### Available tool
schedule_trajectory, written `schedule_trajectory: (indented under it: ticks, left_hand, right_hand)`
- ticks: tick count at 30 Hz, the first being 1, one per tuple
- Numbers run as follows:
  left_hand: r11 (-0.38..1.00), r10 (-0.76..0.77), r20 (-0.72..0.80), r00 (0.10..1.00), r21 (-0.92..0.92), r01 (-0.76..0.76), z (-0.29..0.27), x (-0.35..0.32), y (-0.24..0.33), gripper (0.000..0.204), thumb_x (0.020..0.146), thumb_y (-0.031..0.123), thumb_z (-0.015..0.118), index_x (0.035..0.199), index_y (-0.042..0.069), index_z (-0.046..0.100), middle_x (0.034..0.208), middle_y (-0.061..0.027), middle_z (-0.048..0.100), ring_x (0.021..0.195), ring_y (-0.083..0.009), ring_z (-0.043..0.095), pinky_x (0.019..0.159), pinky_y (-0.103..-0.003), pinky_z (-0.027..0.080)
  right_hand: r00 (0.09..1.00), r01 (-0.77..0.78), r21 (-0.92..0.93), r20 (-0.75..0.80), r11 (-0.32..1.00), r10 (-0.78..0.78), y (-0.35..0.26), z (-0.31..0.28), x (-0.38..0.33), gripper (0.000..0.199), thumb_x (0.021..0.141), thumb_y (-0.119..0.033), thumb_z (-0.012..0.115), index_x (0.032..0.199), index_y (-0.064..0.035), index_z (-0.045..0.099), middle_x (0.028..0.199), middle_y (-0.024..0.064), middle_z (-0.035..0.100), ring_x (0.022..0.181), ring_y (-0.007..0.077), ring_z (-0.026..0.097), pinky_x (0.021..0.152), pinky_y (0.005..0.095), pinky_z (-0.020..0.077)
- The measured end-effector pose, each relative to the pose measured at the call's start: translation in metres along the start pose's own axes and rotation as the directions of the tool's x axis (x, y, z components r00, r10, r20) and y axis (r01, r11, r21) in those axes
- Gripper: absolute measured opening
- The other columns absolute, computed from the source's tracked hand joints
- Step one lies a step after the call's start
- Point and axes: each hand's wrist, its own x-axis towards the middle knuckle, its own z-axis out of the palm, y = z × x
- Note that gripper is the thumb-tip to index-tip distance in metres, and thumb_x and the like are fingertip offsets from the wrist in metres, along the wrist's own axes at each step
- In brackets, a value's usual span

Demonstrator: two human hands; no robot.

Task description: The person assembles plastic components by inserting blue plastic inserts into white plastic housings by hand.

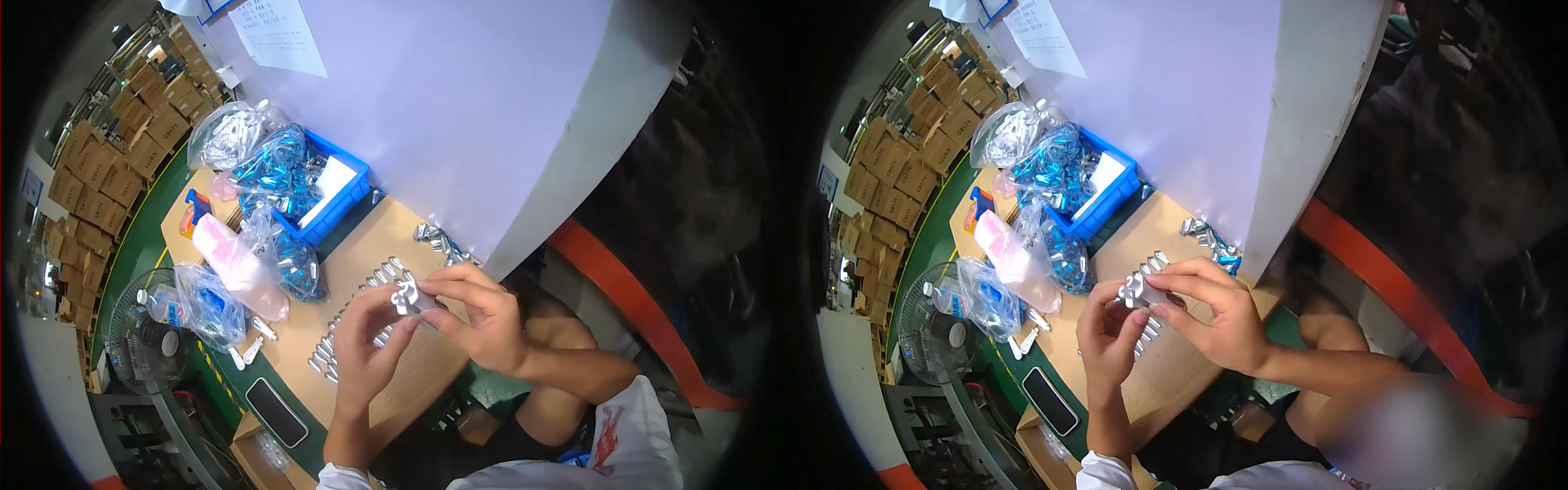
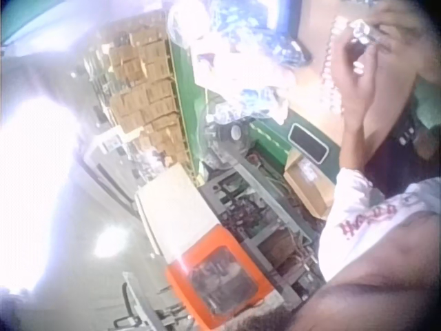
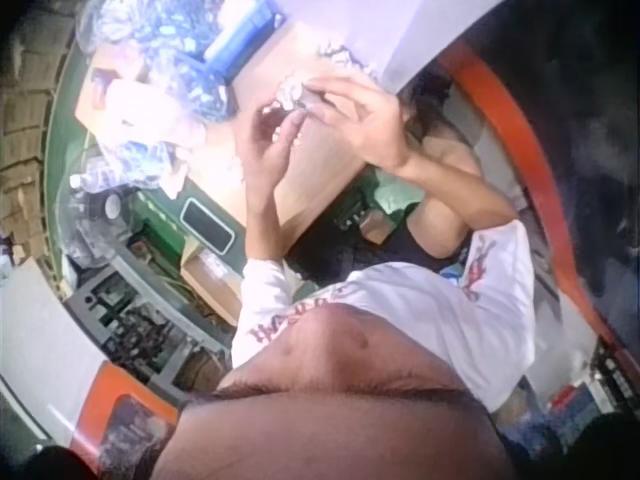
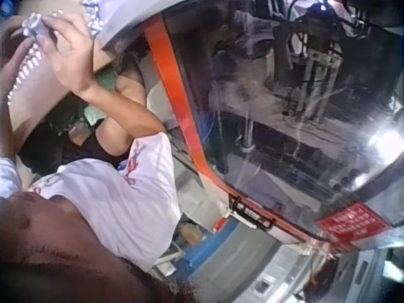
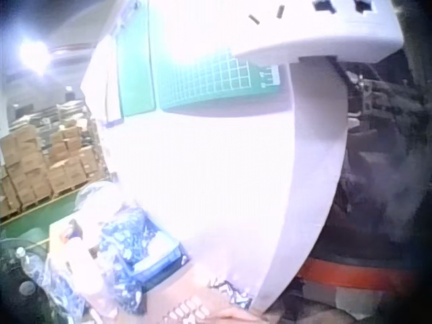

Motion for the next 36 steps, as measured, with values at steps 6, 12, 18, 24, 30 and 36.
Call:
schedule_trajectory:
  ticks: [6, 12, 18, 24, 30, 36]
  left_hand:
    - [0.990, -0.127, -0.085, 0.988, -0.076, 0.121, 0.004, -0.008, 0.000, 0.032, 0.086, -0.005, 0.069, 0.116, -0.004, 0.058, 0.110, -0.0121, 0.066, 0.098, -0.0188, 0.068, 0.086, -0.028, 0.055]
    - [0.993, -0.115, -0.165, 0.980, -0.036, 0.111, 0.012, -0.011, 0.003, 0.029, 0.084, -0.003, 0.071, 0.112, -0.005, 0.062, 0.101, -0.0130, 0.070, 0.095, -0.0189, 0.069, 0.084, -0.028, 0.055]
    - [0.995, -0.085, -0.198, 0.976, -0.064, 0.074, 0.015, -0.011, -0.001, 0.027, 0.083, -0.002, 0.073, 0.109, -0.004, 0.064, 0.099, -0.0123, 0.071, 0.091, -0.0182, 0.070, 0.082, -0.028, 0.056]
    - [0.989, 0.043, -0.154, 0.987, 0.148, -0.020, 0.016, -0.013, -0.003, 0.030, 0.082, -0.004, 0.073, 0.110, -0.004, 0.062, 0.101, -0.0115, 0.070, 0.094, -0.0180, 0.069, 0.085, -0.027, 0.055]
    - [0.999, -0.023, -0.191, 0.981, 0.023, 0.027, 0.021, -0.015, -0.006, 0.033, 0.082, -0.005, 0.073, 0.113, -0.003, 0.060, 0.102, -0.0119, 0.070, 0.093, -0.0177, 0.069, 0.083, -0.026, 0.055]
    - [0.997, 0.051, -0.251, 0.967, 0.076, -0.033, 0.027, -0.016, -0.008, 0.029, 0.082, -0.003, 0.075, 0.108, -0.004, 0.063, 0.098, -0.0121, 0.071, 0.089, -0.0184, 0.070, 0.080, -0.028, 0.057]
  right_hand:
    - [0.999, 0.043, -0.090, 0.023, 0.995, -0.041, -0.005, 0.000, -0.007, 0.030, 0.087, -0.002, 0.068, 0.117, -0.0012, 0.068, 0.110, 0.0111, 0.063, 0.101, 0.0210, 0.062, 0.087, 0.0303, 0.0497]
    - [1.000, 0.014, -0.033, -0.015, 0.999, -0.015, -0.003, 0.002, -0.014, 0.030, 0.089, -0.004, 0.066, 0.119, -0.0005, 0.067, 0.110, 0.0107, 0.060, 0.101, 0.0203, 0.061, 0.087, 0.0297, 0.0495]
    - [0.997, -0.068, 0.029, -0.046, 0.997, 0.070, -0.006, 0.003, -0.016, 0.029, 0.090, -0.004, 0.066, 0.119, 0.0020, 0.067, 0.111, 0.0102, 0.059, 0.101, 0.0186, 0.060, 0.088, 0.0281, 0.0481]
    - [0.988, -0.134, 0.148, -0.052, 0.980, 0.143, -0.005, 0.003, -0.017, 0.029, 0.090, -0.004, 0.066, 0.119, 0.0019, 0.066, 0.109, 0.0096, 0.059, 0.101, 0.0181, 0.059, 0.088, 0.0274, 0.0473]
    - [0.997, 0.012, -0.051, -0.069, 0.999, -0.016, -0.002, 0.000, -0.019, 0.029, 0.089, -0.004, 0.067, 0.118, 0.0002, 0.068, 0.108, 0.0098, 0.059, 0.099, 0.0184, 0.059, 0.086, 0.0281, 0.0484]
    - [0.990, 0.008, -0.053, -0.139, 0.999, -0.015, -0.003, 0.003, -0.019, 0.029, 0.088, -0.004, 0.068, 0.117, -0.0004, 0.068, 0.107, 0.0095, 0.059, 0.096, 0.0190, 0.060, 0.085, 0.0285, 0.0489]
